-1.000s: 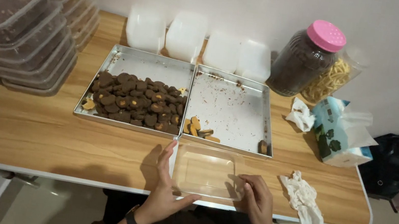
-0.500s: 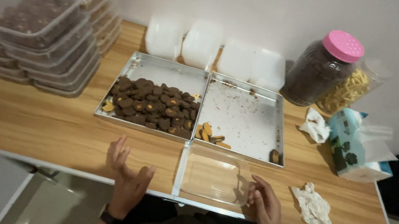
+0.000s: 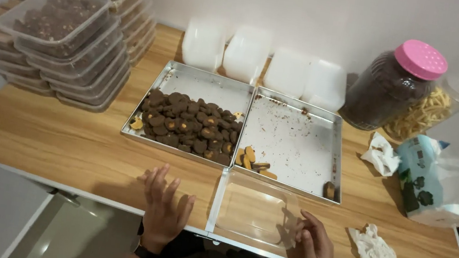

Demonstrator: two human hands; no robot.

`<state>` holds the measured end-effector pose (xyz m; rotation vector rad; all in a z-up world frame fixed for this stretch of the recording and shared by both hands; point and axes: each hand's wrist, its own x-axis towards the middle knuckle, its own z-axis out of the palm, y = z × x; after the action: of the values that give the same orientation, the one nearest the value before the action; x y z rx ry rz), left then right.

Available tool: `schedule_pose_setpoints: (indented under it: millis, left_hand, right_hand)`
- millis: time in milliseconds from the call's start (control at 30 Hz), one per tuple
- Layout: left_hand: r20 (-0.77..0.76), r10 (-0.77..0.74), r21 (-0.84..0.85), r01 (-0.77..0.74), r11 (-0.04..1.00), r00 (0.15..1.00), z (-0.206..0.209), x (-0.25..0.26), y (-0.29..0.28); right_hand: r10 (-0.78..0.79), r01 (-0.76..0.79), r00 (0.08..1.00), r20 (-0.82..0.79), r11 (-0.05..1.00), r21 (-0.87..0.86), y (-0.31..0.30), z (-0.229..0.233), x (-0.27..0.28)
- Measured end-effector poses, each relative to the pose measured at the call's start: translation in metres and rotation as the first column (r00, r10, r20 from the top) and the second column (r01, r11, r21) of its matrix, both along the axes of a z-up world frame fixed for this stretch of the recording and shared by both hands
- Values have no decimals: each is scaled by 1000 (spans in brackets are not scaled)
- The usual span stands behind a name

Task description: Packaging chocolate cookies by hand into plastic containers from a metal tray.

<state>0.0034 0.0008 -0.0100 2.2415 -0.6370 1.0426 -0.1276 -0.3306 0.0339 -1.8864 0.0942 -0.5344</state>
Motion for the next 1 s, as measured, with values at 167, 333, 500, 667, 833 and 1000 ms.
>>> schedule_pose_setpoints:
  millis: [167, 333, 500, 667, 833, 1000]
  left_hand:
    - [61, -42, 2, 42, 999, 997, 8, -2, 1]
    - [13, -34, -33, 34, 999, 999, 10, -8, 0]
    - [13, 17, -9, -17, 1000, 1000, 18, -13, -3]
    - [-195, -155, -267, 99, 959, 969, 33, 1, 8]
    - [-16, -90, -9, 90, 996, 996, 106, 74, 27]
    - [72, -203, -81, 208, 975, 977, 167, 151, 28]
  right_hand:
    - [-28, 28, 998, -50, 999, -19, -4, -7, 1]
    - [-41, 40, 996, -82, 999, -16, 1, -1, 4]
    - [-74, 72, 992, -100, 997, -24, -2, -9, 1]
    - [-114, 48, 987, 116, 887, 460, 22, -9, 7]
    - [-264, 182, 947, -184, 910, -373, -67, 23, 11]
    - [-88, 11, 991, -105, 813, -583, -120, 109, 46]
